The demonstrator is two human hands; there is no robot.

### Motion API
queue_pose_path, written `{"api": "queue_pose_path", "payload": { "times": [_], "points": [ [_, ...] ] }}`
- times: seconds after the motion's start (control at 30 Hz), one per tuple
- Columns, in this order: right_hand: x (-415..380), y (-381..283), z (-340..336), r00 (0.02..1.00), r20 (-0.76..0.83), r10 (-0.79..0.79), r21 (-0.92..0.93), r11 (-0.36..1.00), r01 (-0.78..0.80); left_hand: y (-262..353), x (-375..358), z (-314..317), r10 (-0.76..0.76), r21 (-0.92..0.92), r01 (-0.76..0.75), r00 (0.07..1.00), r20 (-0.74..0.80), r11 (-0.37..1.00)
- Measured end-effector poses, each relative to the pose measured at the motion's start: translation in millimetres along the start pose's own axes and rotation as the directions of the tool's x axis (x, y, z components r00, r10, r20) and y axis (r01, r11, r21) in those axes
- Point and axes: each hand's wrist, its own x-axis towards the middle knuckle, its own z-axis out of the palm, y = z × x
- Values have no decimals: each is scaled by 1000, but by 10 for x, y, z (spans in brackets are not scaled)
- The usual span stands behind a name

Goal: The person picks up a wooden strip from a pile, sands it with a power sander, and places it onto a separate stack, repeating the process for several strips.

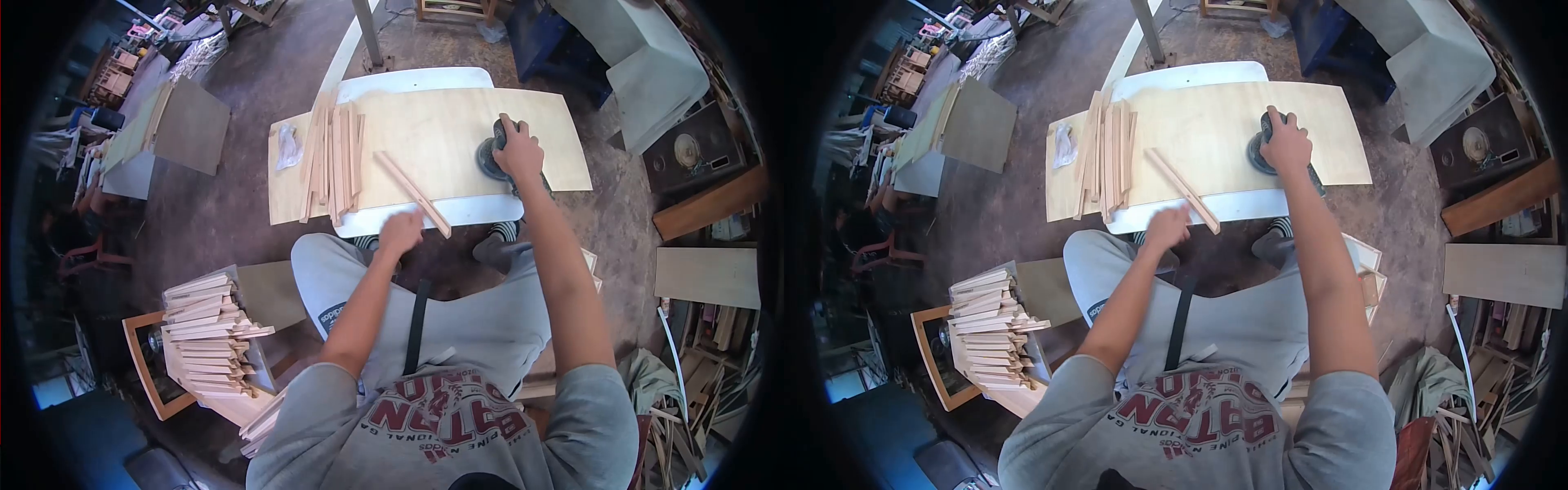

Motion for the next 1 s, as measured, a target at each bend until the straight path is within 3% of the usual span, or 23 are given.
{"api": "queue_pose_path", "payload": {
  "times": [0.03, 0.07, 0.13, 0.2, 0.3, 0.4, 0.5, 0.6, 0.67, 0.7, 0.73, 0.77, 0.87, 1.0],
  "points": [
    [-45, 16, 0, 1000, -13, -3, 10, 1000, 3, 84, 75, -4, 200, 258, -111, 915, -350, 960],
    [-63, 28, -4, 1000, -3, 12, 10, 1000, -12, 74, 255, -36, 352, 256, -251, 776, -523, 933],
    [-107, 46, -24, 999, 15, 47, 12, 999, -47, 21, 570, -233, 646, 638, -327, 672, -361, 697],
    [-130, 106, -34, 999, 13, 47, 17, 999, -47, -145, 768, -332, 673, 815, -245, 706, -222, 526],
    [-146, 192, -59, 998, -14, 66, 37, 997, -65, -36, 802, -623, 635, 892, -242, 770, -63, 382],
    [-146, 269, -29, 995, -59, 84, 54, 995, -81, 114, 724, -768, 630, 875, -295, 776, -15, 384],
    [-147, 326, -16, 993, -70, 92, 50, 995, -88, 497, 233, -788, 438, 566, -331, 897, -60, 755],
    [-139, 292, -22, 995, -46, 84, 47, 996, -82, 4, 160, -371, 488, 361, -374, 817, -307, 854],
    [-165, 224, -40, 997, 2, 75, 30, 997, -75, -354, 166, -3, 302, 175, -253, 879, -370, 951],
    [-198, 177, -42, 999, -1, 34, 46, 998, -34, -440, 99, 128, 158, -94, -191, 948, -276, 977],
    [-249, 129, -43, 1000, -1, -11, 57, 998, 11, -375, -77, 221, 39, -354, -87, 989, -141, 931],
    [-300, 80, -50, 998, -3, -59, 64, 996, 59, -284, -262, 354, -20, -533, -47, 993, -119, 845],
    [-461, -122, -49, 987, 26, -162, 108, 982, 158, -394, -386, 586, -97, -673, 69, 995, -3, 737],
    [-785, -410, -90, 954, -5, -299, 316, 905, 285, -581, -236, 674, -65, -758, 120, 993, 102, 642]
  ]
}}
